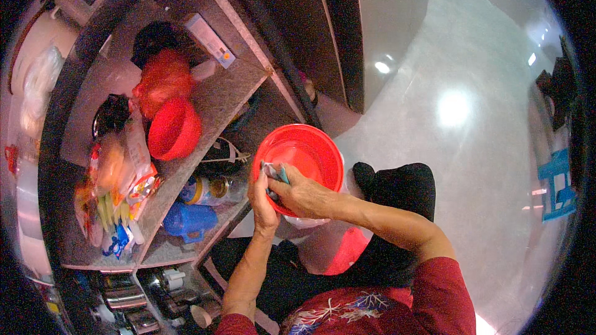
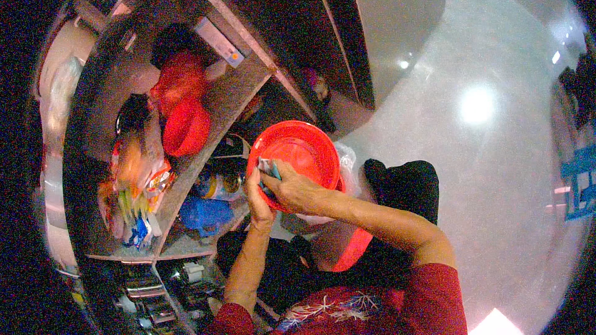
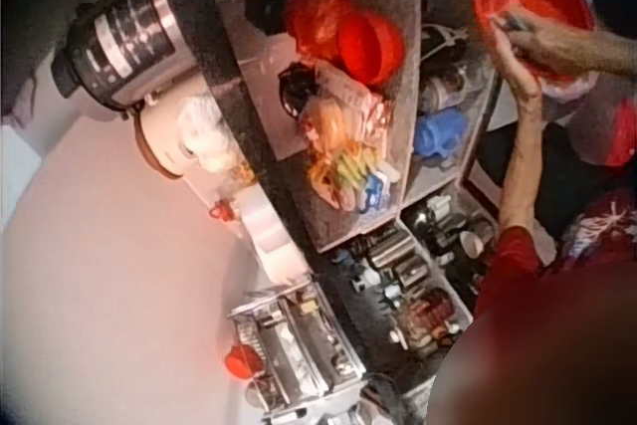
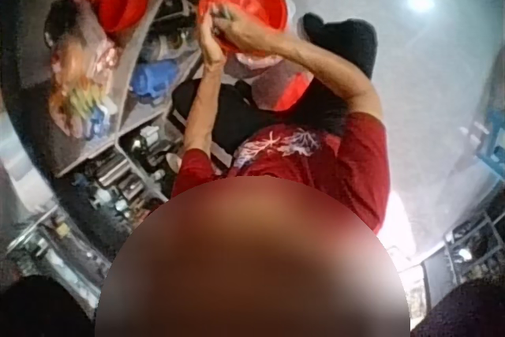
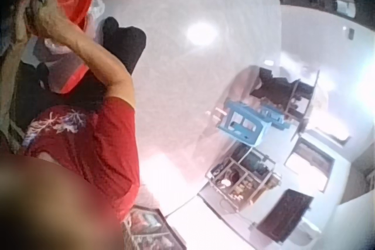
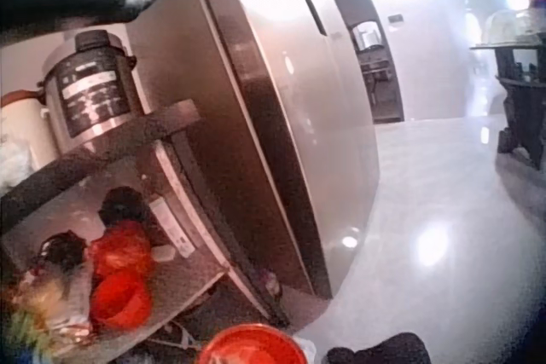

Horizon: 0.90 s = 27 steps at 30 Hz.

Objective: The person sits on the floor and wipes the inside and outside of several red plastic bowls using a cloth. They retrieve the bowls from a nearby shelf, clean them one by one, and place them back on the shelf.

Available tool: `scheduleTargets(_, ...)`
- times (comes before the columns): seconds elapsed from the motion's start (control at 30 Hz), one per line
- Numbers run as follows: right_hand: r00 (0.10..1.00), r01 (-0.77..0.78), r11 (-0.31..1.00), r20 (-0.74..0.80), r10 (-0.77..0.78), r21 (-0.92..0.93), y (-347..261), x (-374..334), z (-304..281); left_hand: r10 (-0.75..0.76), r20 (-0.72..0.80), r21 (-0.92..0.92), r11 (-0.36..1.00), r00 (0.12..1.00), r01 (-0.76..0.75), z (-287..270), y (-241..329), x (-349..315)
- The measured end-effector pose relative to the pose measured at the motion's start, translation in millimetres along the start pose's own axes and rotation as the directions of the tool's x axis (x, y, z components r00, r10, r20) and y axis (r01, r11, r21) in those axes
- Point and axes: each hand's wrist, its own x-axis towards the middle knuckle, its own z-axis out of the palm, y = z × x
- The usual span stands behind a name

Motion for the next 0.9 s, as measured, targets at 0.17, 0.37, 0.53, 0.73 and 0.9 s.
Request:
scheduleTargets(0.17, 0.975, -0.096, 0.944, -0.223, 0.025, -0.316, 10, 13, -13, 0.021, 0.018, 0.057, 0.998, 1.000, -0.022, 9, 2, -5)
scheduleTargets(0.37, 0.948, -0.296, 0.719, -0.100, 0.303, -0.629, 25, -1, -19, 0.221, -0.009, 0.203, 0.955, 0.975, -0.214, 8, 11, -7)
scheduleTargets(0.53, 0.964, -0.264, 0.923, -0.108, 0.243, -0.281, 9, -13, 4, 0.254, -0.003, 0.247, 0.938, 0.967, -0.245, 5, 6, -6)
scheduleTargets(0.73, 0.955, -0.252, 0.947, -0.210, 0.209, -0.202, 13, 8, -7, 0.231, 0.024, 0.121, 0.965, 0.973, -0.232, 9, 4, -6)
scheduleTargets(0.9, 0.936, -0.351, 0.891, -0.119, 0.331, -0.288, 25, -3, -7, 0.149, -0.017, 0.043, 0.988, 0.989, -0.148, 10, 4, -5)
